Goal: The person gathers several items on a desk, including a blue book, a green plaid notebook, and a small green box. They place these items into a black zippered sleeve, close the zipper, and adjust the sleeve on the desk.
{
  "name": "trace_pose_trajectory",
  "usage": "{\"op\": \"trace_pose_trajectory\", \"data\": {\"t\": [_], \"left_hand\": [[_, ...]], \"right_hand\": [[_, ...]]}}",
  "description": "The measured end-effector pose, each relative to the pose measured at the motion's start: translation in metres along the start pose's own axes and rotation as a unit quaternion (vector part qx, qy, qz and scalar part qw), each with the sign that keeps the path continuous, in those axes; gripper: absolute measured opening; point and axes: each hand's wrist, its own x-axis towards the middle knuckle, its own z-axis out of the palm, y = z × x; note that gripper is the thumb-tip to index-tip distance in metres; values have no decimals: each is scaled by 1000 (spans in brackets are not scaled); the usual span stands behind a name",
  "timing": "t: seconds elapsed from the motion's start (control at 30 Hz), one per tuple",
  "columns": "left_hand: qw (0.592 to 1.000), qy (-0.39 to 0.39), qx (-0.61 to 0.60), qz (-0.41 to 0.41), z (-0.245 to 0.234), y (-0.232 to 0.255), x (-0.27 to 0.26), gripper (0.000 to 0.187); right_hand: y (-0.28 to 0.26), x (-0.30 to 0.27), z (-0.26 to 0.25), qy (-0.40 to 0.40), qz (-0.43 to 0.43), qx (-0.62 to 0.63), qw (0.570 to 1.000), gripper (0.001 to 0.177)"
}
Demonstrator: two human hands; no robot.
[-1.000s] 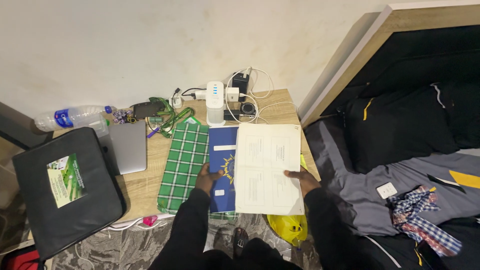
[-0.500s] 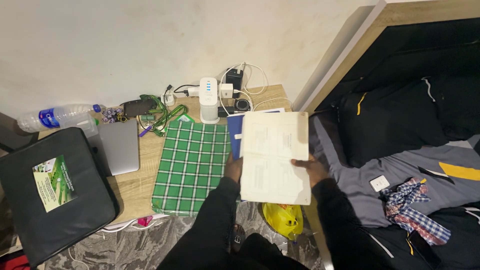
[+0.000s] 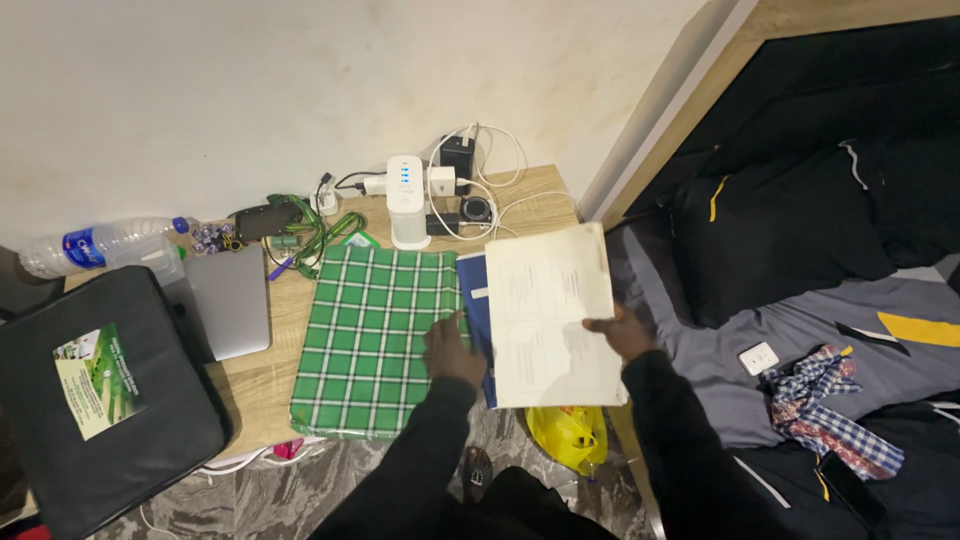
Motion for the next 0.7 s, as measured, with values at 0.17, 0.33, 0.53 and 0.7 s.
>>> {"op": "trace_pose_trajectory", "data": {"t": [0.17, 0.33, 0.53, 0.7], "left_hand": [[897, -284, 338, -21, -54, 25, -64, 124], [935, -121, 329, 63, -31, -17, -64, 84], [968, -60, 239, 39, -52, -71, -53, 37], [985, 147, 62, 67, -132, -82, -53, 32]], "right_hand": [[31, 18, 4, 38, 38, -29, 998, 46], [40, 21, -1, -25, 115, 110, 987, 48], [21, 25, 15, -99, 151, 107, 978, 56], [0, 5, 24, -85, 157, 158, 971, 60]]}}
